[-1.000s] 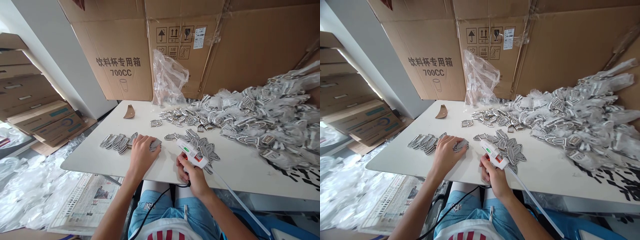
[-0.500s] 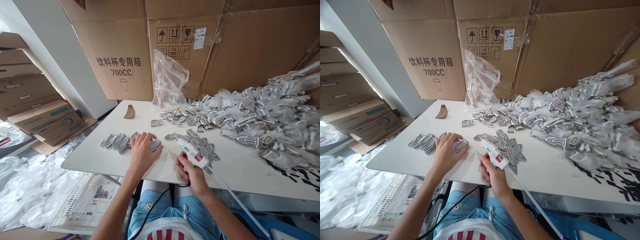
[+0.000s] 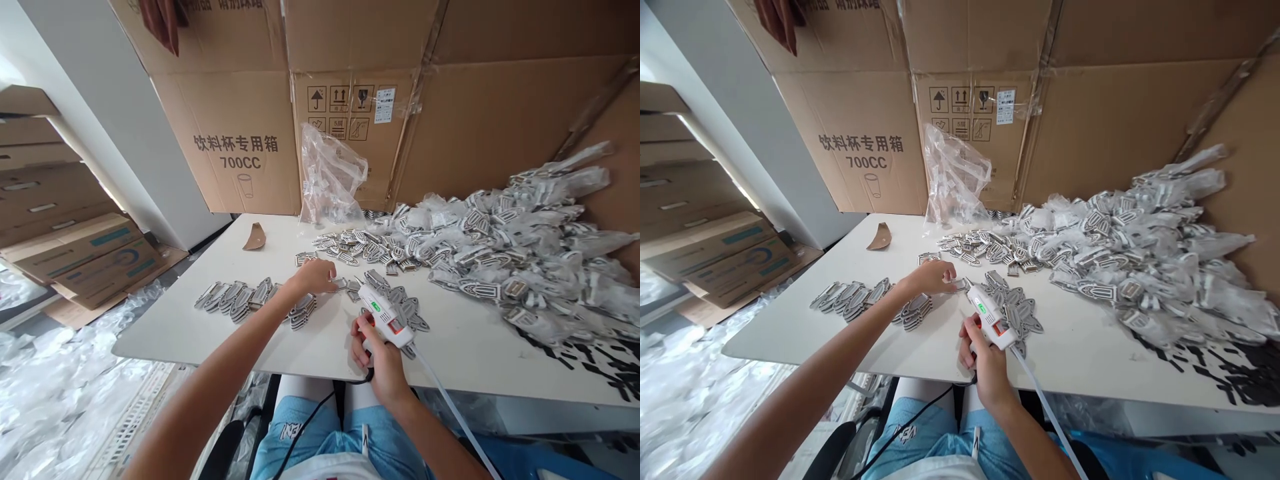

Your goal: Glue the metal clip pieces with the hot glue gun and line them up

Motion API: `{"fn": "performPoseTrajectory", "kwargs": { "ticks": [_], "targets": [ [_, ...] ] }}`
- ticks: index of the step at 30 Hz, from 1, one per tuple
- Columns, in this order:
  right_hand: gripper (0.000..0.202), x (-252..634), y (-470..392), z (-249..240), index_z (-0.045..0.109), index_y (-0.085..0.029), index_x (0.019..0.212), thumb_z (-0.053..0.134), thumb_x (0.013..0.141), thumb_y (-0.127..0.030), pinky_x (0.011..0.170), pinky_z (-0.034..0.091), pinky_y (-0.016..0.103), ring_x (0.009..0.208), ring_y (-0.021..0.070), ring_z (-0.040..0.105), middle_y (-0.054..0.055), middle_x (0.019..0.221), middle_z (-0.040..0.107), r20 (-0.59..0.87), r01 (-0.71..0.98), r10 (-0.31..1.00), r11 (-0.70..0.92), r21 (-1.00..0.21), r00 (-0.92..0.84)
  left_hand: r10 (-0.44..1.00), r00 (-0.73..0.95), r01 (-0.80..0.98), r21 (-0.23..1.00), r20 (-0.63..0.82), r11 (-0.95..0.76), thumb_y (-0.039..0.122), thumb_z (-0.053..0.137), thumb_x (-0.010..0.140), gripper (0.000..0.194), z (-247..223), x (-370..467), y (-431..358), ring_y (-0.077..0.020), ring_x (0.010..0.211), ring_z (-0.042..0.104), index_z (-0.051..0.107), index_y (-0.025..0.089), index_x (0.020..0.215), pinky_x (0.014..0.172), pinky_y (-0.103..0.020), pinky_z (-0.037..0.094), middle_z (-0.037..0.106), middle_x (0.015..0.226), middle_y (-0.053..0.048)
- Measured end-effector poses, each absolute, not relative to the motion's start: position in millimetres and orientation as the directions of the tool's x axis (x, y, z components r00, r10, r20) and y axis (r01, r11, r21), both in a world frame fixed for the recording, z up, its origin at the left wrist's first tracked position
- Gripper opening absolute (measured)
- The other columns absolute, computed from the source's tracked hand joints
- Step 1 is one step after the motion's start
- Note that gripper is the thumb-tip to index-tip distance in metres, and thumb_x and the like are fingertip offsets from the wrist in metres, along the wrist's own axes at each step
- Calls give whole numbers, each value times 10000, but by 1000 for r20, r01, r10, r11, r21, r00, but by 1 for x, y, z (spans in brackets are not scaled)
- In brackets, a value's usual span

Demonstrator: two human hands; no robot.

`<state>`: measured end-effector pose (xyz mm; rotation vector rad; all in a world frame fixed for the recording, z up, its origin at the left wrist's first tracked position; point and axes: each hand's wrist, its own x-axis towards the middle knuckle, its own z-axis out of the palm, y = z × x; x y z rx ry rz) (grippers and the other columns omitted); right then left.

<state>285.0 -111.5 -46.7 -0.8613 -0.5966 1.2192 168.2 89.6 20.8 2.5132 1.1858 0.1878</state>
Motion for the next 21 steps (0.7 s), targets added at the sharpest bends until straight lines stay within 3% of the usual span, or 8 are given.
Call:
{"fn": "performPoseTrajectory", "kwargs": {
  "ticks": [5,9,13,17,21],
  "targets": [
    [386,285,-109,-47,574,-237,935,838,873,-512,401,294,211,393,36,341,-59,769,601,-48,-552,962,114,-826,270,753,657,695,408,-28,-592,351,778,701,180,12,177,96,-263,813,703,744,215,814,775,-355,483,773,838,-56],
    [375,286,-107,-51,577,-235,939,828,887,-508,414,292,216,393,37,339,-59,747,603,-36,-556,962,125,-822,269,789,610,671,478,78,-566,332,725,737,146,21,163,81,-226,735,663,661,219,669,700,-333,468,725,732,-34],
    [347,286,-107,-53,586,-235,929,807,911,-502,416,284,219,390,45,328,-69,677,578,-23,-554,969,121,-824,246,867,445,650,584,226,-486,409,615,905,194,36,137,47,-184,726,647,662,222,895,675,-304,486,729,810,-29],
    [355,287,-109,-49,580,-228,860,801,921,-499,423,285,216,397,46,321,-77,626,546,15,-544,978,130,-829,210,947,219,383,871,237,-307,470,766,867,277,37,119,6,-159,710,659,648,222,897,662,-273,512,721,801,-10],
    [372,288,-112,-47,592,-214,810,746,969,-513,440,273,216,397,58,281,-107,481,408,44,-516,993,94,-851,108,961,125,238,933,245,-269,454,828,841,274,28,118,-21,-174,743,670,702,223,917,695,-297,543,731,824,-20]
  ]
}}
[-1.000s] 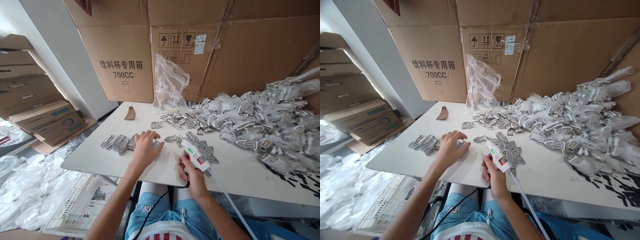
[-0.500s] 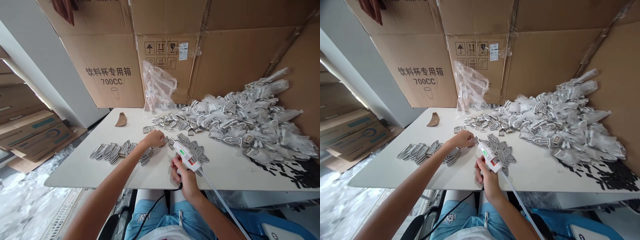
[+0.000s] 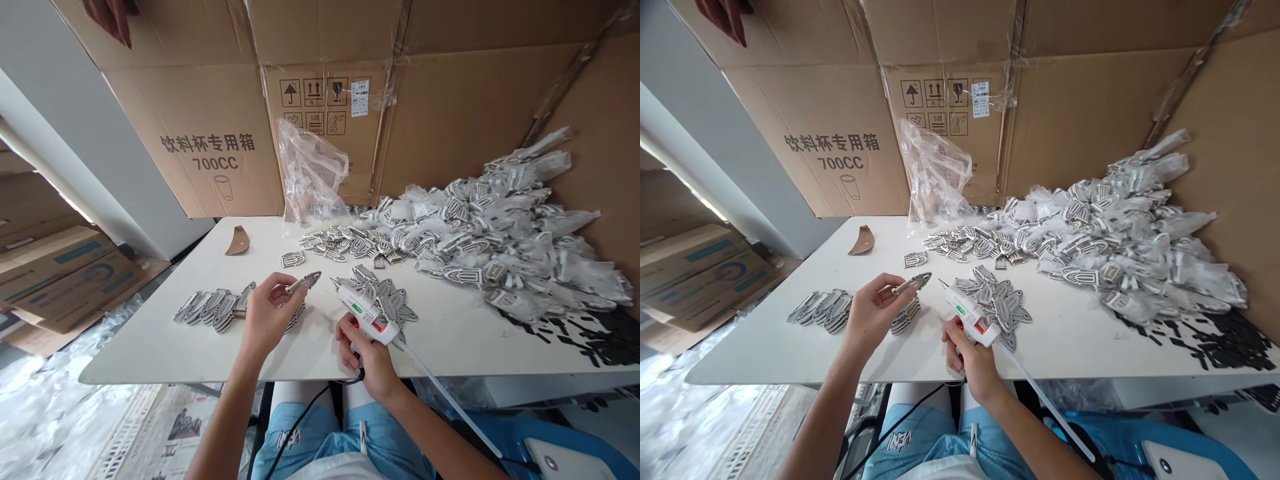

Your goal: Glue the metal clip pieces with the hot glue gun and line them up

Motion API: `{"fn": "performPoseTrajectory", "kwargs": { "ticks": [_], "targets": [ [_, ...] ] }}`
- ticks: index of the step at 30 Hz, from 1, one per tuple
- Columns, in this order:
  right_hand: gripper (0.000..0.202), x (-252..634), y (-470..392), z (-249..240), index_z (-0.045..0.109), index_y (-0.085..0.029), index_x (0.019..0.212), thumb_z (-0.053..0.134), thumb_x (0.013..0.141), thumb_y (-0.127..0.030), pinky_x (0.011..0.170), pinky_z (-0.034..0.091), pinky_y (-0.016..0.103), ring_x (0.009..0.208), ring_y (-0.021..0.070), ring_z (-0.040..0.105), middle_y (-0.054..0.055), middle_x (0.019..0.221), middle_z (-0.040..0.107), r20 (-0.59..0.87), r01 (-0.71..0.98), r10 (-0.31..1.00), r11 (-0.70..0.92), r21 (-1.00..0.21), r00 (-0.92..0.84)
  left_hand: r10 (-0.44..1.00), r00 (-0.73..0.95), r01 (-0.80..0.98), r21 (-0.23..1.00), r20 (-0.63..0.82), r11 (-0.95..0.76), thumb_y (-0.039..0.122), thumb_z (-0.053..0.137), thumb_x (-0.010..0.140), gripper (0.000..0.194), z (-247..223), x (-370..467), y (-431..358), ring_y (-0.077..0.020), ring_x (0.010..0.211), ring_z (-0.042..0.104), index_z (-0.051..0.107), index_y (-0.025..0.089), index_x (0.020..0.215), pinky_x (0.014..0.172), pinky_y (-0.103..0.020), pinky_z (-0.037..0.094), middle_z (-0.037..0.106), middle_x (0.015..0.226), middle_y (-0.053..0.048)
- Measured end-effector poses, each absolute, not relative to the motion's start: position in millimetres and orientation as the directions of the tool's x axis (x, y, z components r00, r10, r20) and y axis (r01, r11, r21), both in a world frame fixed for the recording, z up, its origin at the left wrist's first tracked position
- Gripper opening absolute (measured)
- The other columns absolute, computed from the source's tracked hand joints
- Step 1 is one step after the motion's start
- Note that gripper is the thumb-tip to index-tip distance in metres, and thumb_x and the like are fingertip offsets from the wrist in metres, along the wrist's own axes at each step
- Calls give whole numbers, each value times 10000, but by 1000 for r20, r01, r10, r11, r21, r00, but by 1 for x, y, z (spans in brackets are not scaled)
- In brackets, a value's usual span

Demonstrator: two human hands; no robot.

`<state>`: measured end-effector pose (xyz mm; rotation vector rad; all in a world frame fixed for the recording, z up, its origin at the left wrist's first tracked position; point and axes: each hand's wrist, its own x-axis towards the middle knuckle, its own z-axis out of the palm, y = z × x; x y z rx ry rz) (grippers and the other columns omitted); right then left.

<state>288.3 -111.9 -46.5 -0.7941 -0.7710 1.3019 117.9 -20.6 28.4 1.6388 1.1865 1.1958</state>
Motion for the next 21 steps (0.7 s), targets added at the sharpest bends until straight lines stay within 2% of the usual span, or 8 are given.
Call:
{"fn": "performPoseTrajectory", "kwargs": {
  "ticks": [5,11,21],
  "targets": [
    [387,288,-114,-49,627,-197,825,701,1000,-533,467,265,229,417,71,293,-97,456,410,38,-452,998,53,-891,43,931,-49,321,888,362,-329,435,826,855,208,24,123,-32,-174,747,607,759,245,908,715,-314,521,714,811,-5],
    [407,289,-116,-49,634,-194,838,688,1001,-563,479,252,245,430,80,293,-96,471,401,34,-395,999,39,-918,20,949,5,195,930,317,-311,415,836,856,251,23,127,-40,-168,753,668,770,232,1015,728,-301,563,773,856,-17],
    [399,285,-117,-54,643,-199,842,679,1001,-564,492,272,253,443,91,303,-94,467,397,21,-334,995,52,-941,97,940,-26,126,934,341,-335,364,847,850,206,19,137,-54,-180,790,742,726,209,907,739,-297,626,763,861,-26]
  ]
}}
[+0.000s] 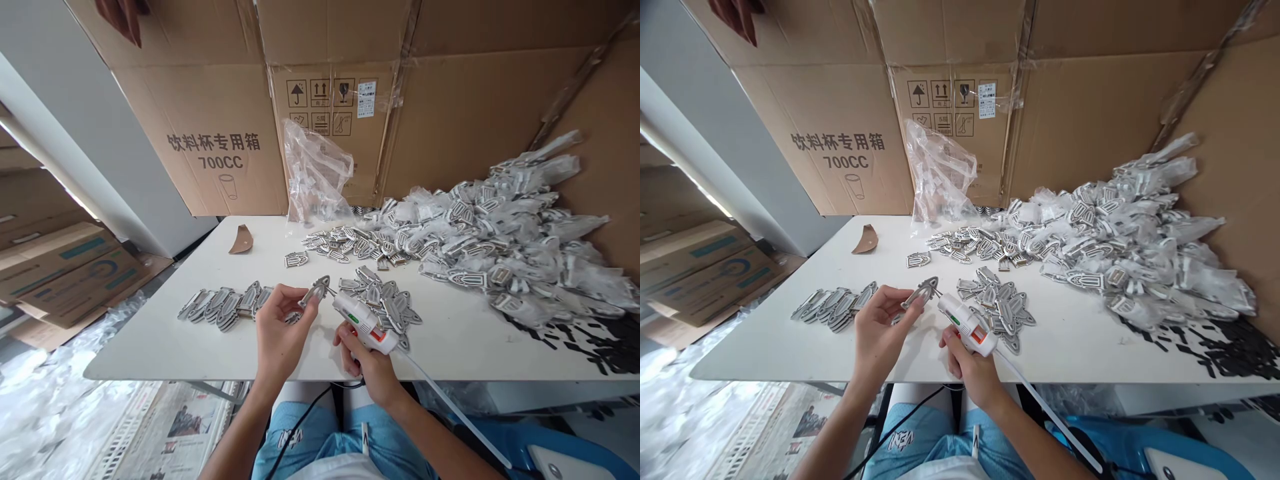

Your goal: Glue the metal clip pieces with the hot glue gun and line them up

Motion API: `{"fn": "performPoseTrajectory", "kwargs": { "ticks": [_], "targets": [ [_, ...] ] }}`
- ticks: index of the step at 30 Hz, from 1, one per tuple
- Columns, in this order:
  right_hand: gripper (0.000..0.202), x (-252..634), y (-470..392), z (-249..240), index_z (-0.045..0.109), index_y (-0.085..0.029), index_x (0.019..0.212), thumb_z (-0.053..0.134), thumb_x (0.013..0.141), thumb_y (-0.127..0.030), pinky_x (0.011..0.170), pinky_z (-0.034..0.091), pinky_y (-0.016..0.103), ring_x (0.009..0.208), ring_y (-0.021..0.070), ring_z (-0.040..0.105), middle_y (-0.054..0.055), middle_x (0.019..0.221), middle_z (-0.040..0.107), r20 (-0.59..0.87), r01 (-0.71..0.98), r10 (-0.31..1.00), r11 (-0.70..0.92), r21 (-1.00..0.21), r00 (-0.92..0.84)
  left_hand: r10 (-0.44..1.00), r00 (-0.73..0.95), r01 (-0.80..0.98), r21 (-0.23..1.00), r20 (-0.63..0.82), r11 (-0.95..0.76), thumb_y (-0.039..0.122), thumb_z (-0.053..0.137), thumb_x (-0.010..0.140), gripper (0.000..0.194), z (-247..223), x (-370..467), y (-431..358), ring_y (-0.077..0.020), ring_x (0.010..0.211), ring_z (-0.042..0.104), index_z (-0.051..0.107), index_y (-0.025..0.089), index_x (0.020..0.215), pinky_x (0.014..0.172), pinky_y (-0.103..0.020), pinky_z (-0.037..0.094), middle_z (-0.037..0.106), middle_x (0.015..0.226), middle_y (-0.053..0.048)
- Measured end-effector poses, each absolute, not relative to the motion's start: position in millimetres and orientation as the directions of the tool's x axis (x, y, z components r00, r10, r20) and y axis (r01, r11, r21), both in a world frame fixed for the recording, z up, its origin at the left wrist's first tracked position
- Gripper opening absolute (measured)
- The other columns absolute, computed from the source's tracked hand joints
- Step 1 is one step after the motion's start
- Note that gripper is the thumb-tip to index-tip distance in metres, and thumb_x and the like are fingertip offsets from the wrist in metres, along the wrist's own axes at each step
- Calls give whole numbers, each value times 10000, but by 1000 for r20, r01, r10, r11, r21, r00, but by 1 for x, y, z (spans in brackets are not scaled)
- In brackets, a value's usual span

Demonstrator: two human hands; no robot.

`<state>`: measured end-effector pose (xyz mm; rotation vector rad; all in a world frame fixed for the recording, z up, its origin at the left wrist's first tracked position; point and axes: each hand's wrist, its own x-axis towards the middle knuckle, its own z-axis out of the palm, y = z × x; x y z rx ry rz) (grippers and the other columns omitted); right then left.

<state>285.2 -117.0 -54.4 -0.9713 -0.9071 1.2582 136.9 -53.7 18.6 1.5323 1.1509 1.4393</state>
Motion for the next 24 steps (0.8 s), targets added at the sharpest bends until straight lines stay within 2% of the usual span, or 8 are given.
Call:
{"fn": "performPoseTrajectory", "kwargs": {
  "ticks": [6,12,18,24],
  "targets": [
    [405,288,-119,-51,630,-202,853,657,1013,-572,501,283,260,452,97,314,-89,478,413,28,-314,999,40,-948,41,937,-39,104,934,346,-341,349,842,855,214,15,140,-55,-188,820,745,687,203,880,756,-311,641,747,862,-28],
    [385,285,-119,-54,630,-198,848,669,1016,-542,503,276,260,448,92,302,-92,468,407,8,-330,996,37,-943,90,941,-13,96,937,338,-335,346,833,864,206,17,141,-58,-190,804,756,691,199,890,752,-309,637,755,855,-33],
    [383,287,-119,-55,636,-199,856,662,1017,-545,499,267,260,448,95,303,-90,473,409,45,-336,998,60,-940,54,939,-11,100,935,343,-340,335,828,866,194,19,141,-59,-188,807,760,687,204,890,768,-314,637,750,855,-26],
    [406,286,-119,-52,624,-204,829,668,997,-571,501,276,265,448,100,313,-88,462,410,-6,-295,997,15,-955,71,942,-3,114,936,337,-334,345,825,869,197,20,140,-60,-190,809,754,687,207,896,757,-313,634,748,851,-31]
  ]
}}
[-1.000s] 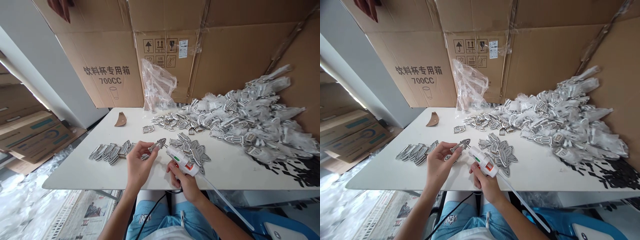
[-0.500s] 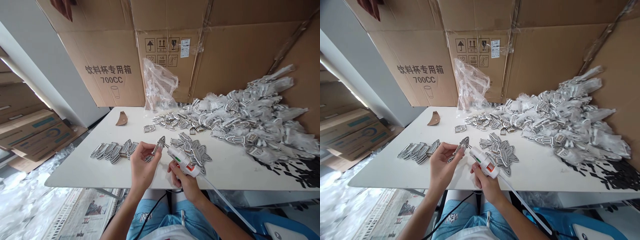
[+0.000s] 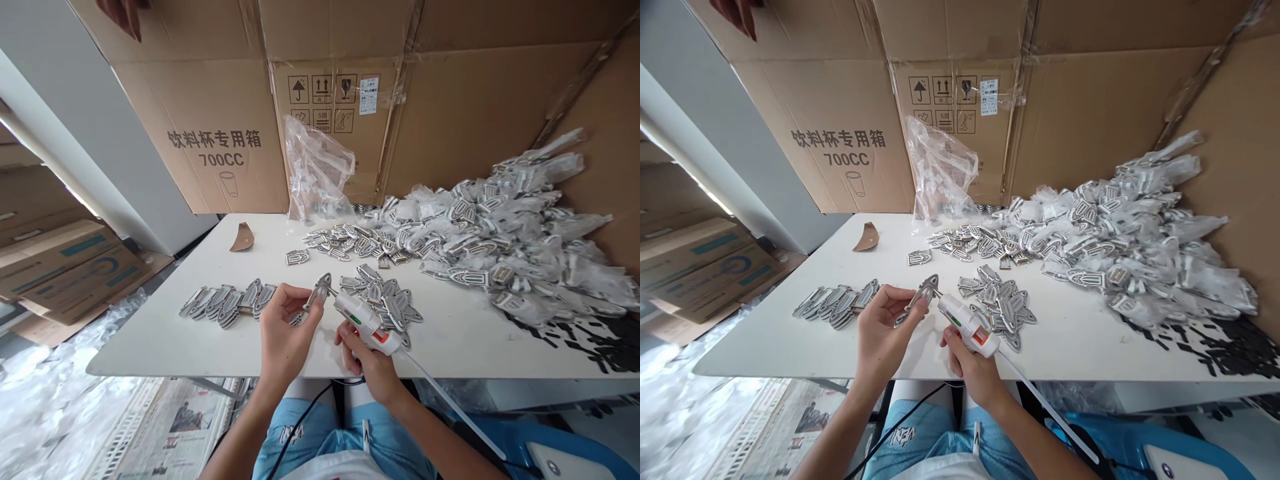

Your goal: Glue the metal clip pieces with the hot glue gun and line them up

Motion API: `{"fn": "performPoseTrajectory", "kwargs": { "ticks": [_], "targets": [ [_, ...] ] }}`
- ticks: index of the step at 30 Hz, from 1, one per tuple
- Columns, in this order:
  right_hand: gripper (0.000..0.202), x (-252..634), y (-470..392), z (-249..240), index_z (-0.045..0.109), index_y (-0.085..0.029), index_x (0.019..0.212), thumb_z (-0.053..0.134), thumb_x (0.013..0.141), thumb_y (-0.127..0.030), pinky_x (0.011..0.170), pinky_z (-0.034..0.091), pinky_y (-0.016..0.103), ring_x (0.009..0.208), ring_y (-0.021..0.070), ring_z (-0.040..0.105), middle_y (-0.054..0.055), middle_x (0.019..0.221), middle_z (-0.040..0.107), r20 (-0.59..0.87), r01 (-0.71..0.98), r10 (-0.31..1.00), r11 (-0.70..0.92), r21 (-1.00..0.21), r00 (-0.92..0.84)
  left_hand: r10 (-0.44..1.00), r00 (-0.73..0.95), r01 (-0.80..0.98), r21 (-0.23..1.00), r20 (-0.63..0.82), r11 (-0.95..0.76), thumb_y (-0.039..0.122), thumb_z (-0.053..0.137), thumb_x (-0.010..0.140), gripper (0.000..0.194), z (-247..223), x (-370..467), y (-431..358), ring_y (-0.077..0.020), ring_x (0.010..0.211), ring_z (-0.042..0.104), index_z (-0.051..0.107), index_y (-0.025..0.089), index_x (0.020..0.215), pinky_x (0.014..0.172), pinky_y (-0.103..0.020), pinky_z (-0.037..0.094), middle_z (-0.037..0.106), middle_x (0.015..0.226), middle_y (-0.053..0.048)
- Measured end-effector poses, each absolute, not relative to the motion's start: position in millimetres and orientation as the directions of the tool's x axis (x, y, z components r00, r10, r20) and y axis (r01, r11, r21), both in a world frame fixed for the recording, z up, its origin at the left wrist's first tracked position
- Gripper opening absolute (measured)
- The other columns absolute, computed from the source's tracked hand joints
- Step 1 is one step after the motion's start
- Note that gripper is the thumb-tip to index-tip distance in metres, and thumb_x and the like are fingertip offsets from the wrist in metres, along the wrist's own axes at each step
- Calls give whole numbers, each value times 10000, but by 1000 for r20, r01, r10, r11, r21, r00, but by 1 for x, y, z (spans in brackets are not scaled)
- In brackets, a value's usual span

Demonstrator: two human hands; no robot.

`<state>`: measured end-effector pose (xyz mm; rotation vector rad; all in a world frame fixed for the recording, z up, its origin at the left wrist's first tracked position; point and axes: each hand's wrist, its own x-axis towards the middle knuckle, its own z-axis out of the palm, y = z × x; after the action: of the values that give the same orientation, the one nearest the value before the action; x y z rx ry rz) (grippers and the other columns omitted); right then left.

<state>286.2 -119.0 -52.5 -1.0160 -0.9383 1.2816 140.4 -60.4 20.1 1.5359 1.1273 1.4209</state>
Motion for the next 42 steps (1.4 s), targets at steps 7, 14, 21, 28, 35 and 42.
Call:
{"fn": "performPoseTrajectory", "kwargs": {
  "ticks": [7,14,21,28,35,42],
  "targets": [
    [443,285,-119,-51,619,-198,828,691,958,-615,486,260,260,447,97,315,-83,463,426,-31,-289,996,-7,-957,80,935,-16,127,928,354,-350,327,827,860,182,25,140,-65,-186,802,748,693,208,892,763,-318,640,741,842,-25],
    [458,289,-119,-48,592,-208,822,694,946,-637,477,273,256,444,101,315,-86,460,418,-34,-290,998,-20,-957,45,918,-9,164,906,396,-389,300,814,862,148,29,138,-66,-167,781,726,698,209,883,749,-298,630,735,831,-14],
    [457,288,-119,-45,600,-211,813,688,950,-638,484,281,260,439,102,312,-87,451,406,-22,-292,999,-9,-956,42,874,-4,281,839,487,-466,294,785,888,120,33,136,-70,-163,780,716,694,218,902,755,-293,611,735,835,-7],
    [505,284,-115,-35,633,-188,820,748,884,-675,479,247,246,457,82,320,-81,492,447,-52,-346,997,-27,-938,62,645,123,511,509,754,-693,193,743,920,94,34,129,-61,-139,732,684,662,231,946,746,-256,533,728,829,20],
    [510,290,-106,-32,589,-215,848,803,825,-678,439,242,239,404,65,284,-113,491,467,-3,-436,1000,10,-900,27,515,229,527,340,826,-779,196,741,917,95,29,125,-44,-196,802,735,683,246,973,756,-283,520,769,891,-10],
    [508,292,-105,-31,576,-222,844,805,819,-674,431,230,253,390,65,278,-127,477,435,-10,-430,1000,-4,-903,13,531,226,534,352,817,-768,246,736,927,65,30,125,-40,-207,788,734,705,258,983,759,-301,525,773,892,-8]
  ]
}}
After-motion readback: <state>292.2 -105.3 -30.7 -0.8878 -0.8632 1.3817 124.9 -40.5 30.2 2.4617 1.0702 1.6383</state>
